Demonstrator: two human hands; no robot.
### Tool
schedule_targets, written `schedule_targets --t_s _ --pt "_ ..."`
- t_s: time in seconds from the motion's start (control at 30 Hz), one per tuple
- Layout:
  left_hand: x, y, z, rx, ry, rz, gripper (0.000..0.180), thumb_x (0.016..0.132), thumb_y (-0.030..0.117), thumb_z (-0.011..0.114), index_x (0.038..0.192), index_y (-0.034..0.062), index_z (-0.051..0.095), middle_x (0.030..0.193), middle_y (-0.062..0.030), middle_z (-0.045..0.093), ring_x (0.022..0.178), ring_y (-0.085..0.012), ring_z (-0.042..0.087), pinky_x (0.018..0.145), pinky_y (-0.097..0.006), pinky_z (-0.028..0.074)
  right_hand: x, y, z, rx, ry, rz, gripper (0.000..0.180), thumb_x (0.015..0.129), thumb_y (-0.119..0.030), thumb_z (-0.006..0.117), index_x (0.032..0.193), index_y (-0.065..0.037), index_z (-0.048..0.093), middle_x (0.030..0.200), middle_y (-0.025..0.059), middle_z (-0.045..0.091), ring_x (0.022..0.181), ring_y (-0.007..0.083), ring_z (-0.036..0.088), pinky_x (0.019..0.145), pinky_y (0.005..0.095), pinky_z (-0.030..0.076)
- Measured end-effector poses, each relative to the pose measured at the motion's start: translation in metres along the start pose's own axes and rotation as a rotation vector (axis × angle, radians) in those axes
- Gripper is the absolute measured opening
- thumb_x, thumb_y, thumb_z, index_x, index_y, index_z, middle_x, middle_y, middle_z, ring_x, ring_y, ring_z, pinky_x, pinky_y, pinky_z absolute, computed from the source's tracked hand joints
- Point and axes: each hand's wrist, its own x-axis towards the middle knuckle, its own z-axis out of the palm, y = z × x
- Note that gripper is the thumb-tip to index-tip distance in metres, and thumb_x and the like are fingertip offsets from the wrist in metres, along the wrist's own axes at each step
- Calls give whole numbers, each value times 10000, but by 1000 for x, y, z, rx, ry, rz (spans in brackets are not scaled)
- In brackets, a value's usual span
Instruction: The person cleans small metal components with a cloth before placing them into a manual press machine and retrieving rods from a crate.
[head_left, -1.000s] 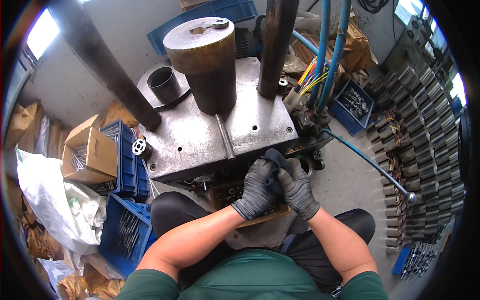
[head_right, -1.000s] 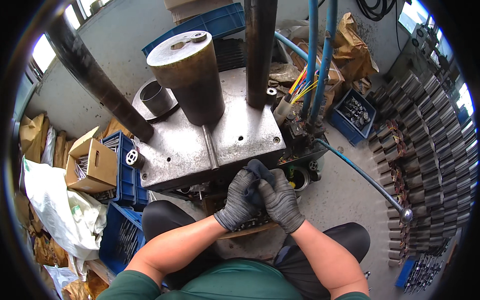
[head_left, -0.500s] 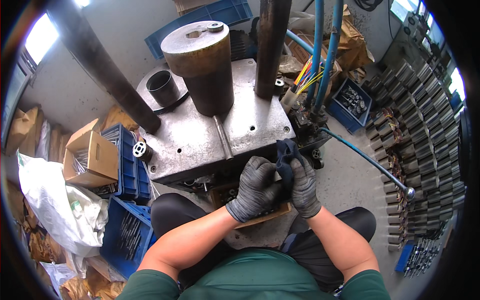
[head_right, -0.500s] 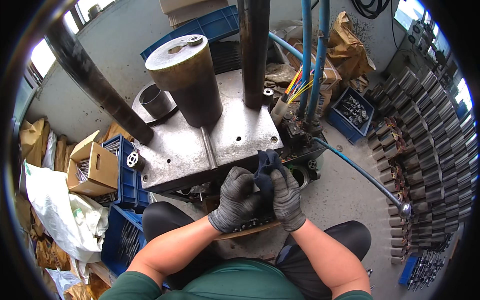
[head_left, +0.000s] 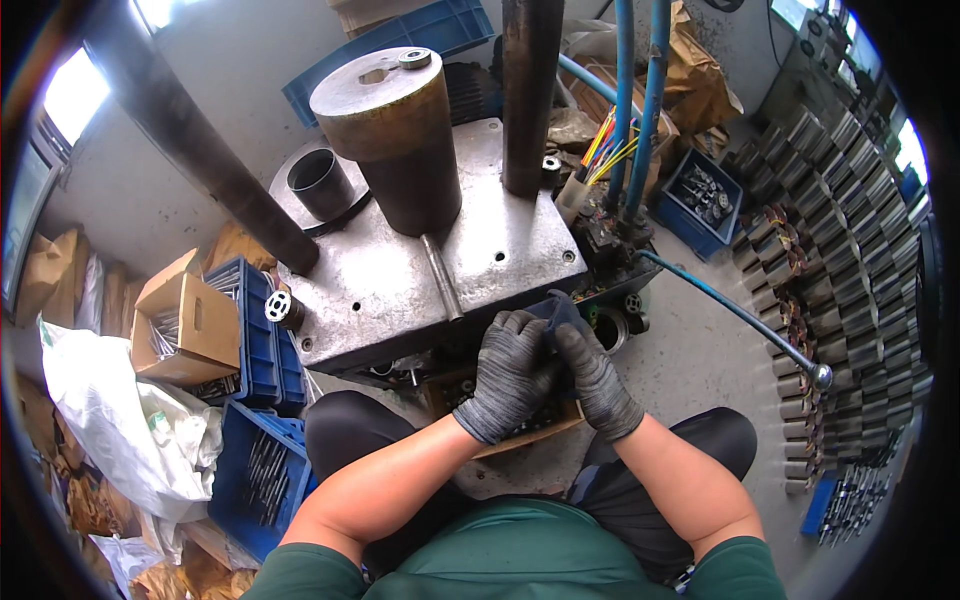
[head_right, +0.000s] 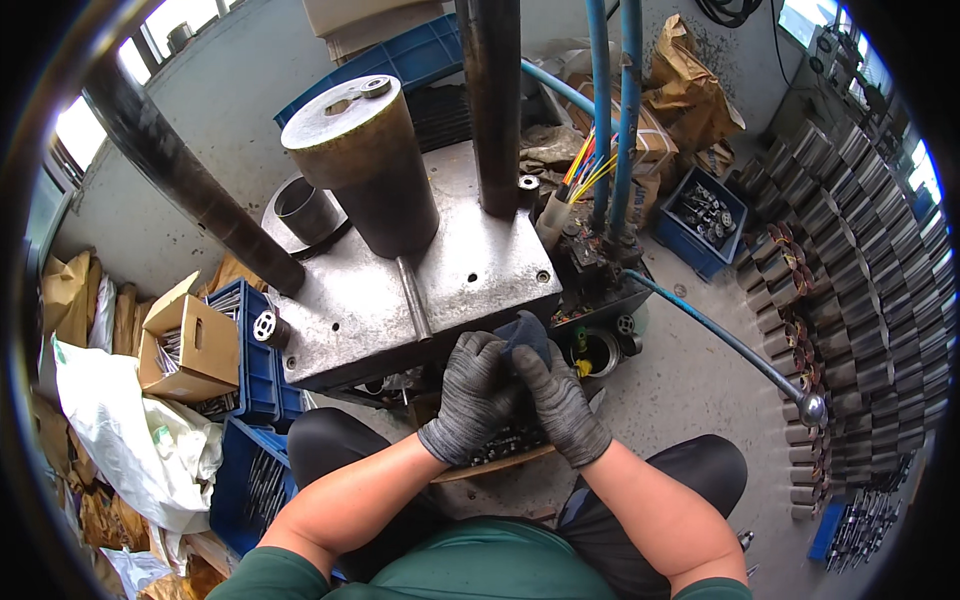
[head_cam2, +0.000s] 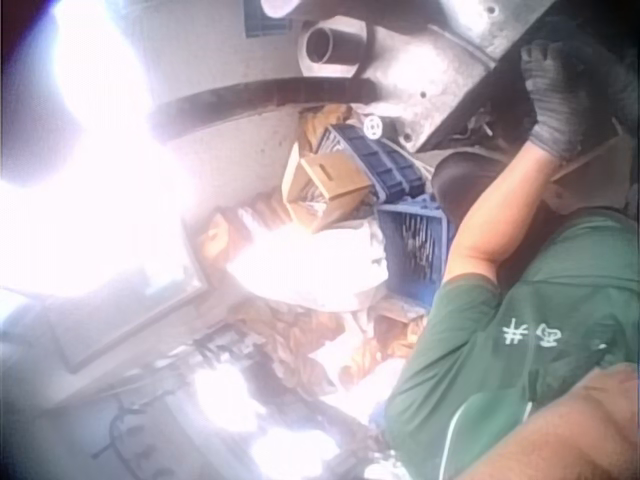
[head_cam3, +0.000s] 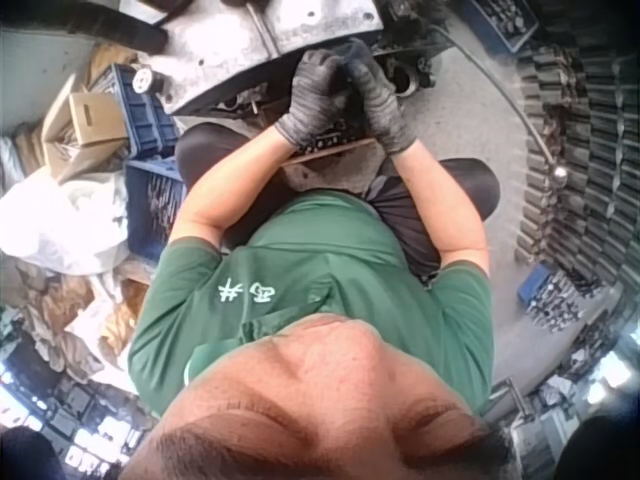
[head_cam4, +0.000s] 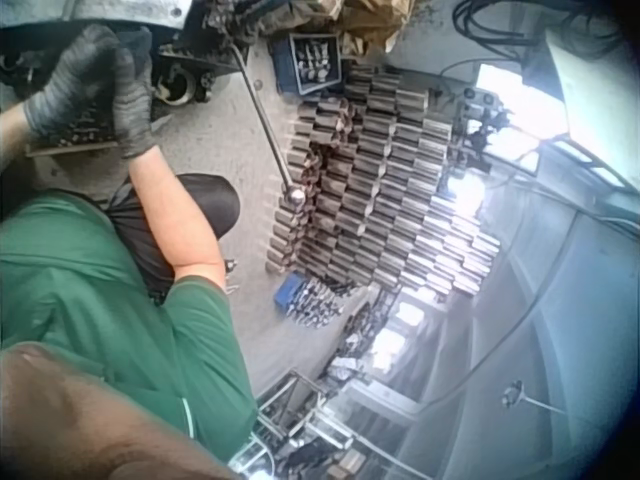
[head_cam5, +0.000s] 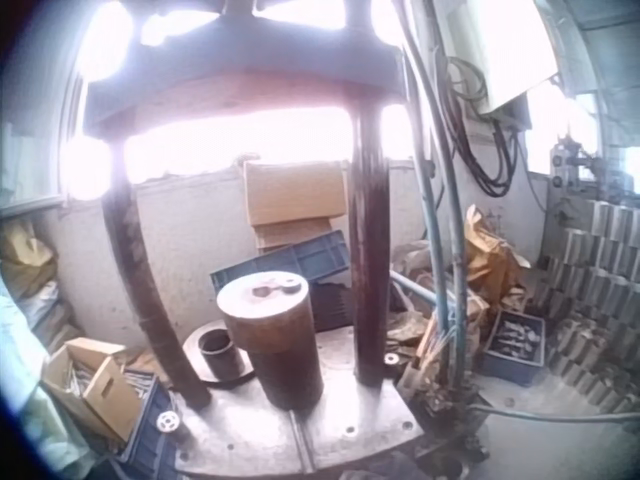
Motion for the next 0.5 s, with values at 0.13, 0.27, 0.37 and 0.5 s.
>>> schedule_targets --t_s 0.13,0.27,0.37,0.5 --pt "-3 0 1 -121 -44 -61 383 762 99 813 1104 26 657 1028 -163 633 989 -370 621 881 -471 538 4 10 -5 34 -13 -55 502 1110 -482 542 1351 -47 611 1243 15 647 1171 120 572 1074 319 466" --pt "-7 12 2 -710 -110 -499 340 886 115 820 1168 22 653 1036 -83 645 1050 -223 645 913 -365 548 6 19 -11 201 87 -74 461 1132 -449 491 1306 -50 643 1194 26 671 1108 129 606 1028 314 492" --pt "1 13 -5 -837 -172 -586 336 935 155 812 1198 16 656 1086 -51 635 1121 -163 621 954 -316 533 4 10 -5 161 121 -148 456 1139 -441 472 1298 -53 650 1186 31 677 1097 134 613 1017 315 497" --pt "15 9 -16 -463 -201 -314 390 911 112 816 1241 8 636 1129 -70 623 1131 -185 637 970 -329 547 2 -10 2 30 121 -259 418 1135 -402 506 1301 -47 649 1202 33 677 1111 134 608 1021 320 493"
